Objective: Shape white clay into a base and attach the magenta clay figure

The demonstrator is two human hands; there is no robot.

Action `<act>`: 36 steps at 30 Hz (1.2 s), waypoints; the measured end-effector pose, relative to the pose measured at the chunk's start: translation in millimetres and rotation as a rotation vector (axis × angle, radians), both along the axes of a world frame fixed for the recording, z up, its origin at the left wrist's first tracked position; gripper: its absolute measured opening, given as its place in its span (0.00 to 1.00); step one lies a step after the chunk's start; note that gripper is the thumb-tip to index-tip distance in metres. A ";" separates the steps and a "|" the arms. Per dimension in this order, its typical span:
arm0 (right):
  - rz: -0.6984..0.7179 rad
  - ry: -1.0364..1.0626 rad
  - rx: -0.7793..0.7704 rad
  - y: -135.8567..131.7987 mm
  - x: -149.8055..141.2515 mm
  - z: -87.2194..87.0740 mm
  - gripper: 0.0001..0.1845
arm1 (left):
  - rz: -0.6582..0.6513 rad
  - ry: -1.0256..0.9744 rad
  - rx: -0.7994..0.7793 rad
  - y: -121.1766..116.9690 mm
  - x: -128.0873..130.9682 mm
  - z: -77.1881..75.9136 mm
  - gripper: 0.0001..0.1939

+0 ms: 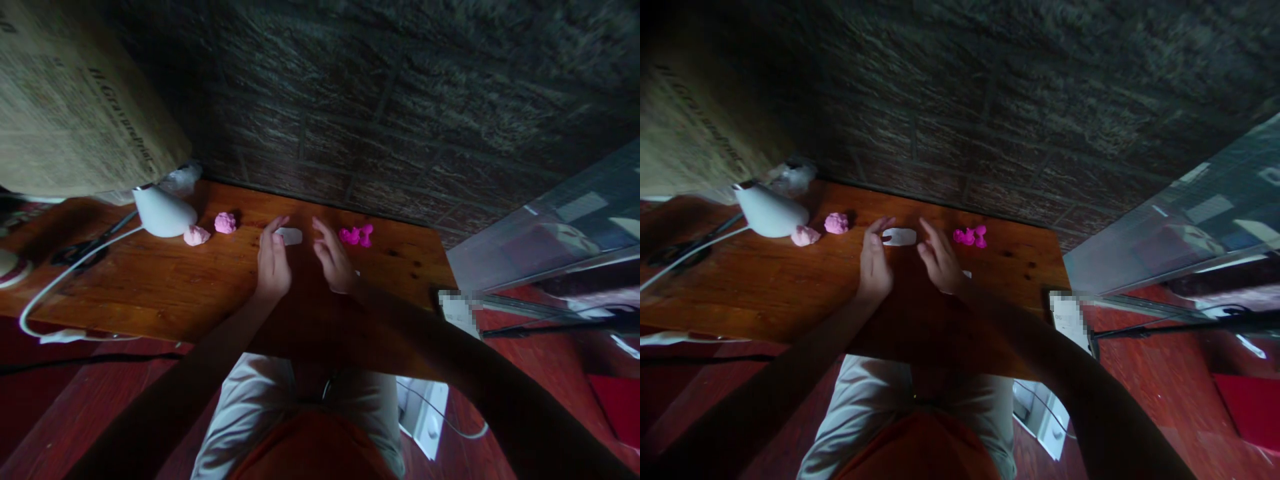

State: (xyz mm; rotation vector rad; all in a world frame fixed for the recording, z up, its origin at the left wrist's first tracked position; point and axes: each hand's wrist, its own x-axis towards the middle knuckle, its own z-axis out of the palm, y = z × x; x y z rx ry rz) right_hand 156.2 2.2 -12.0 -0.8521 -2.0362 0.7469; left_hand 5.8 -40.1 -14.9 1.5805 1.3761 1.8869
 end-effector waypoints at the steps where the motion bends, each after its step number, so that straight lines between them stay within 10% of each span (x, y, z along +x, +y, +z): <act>1: -0.069 0.113 -0.066 2.2 4.2 2.7 0.30 | 0.002 -0.013 -0.007 -0.2 -0.3 0.1 0.29; 15: -0.083 0.047 0.114 -13.7 23.5 -13.0 0.33 | -0.038 0.026 -0.064 -6.6 6.9 2.7 0.27; 24: -0.330 0.373 -0.182 -3.1 36.6 17.0 0.32 | -0.432 0.680 -0.094 -12.9 19.0 -9.1 0.20; 36: -0.182 -0.698 0.237 -93.1 91.1 -17.0 0.32 | -0.448 1.207 -0.190 -44.7 34.3 -7.5 0.44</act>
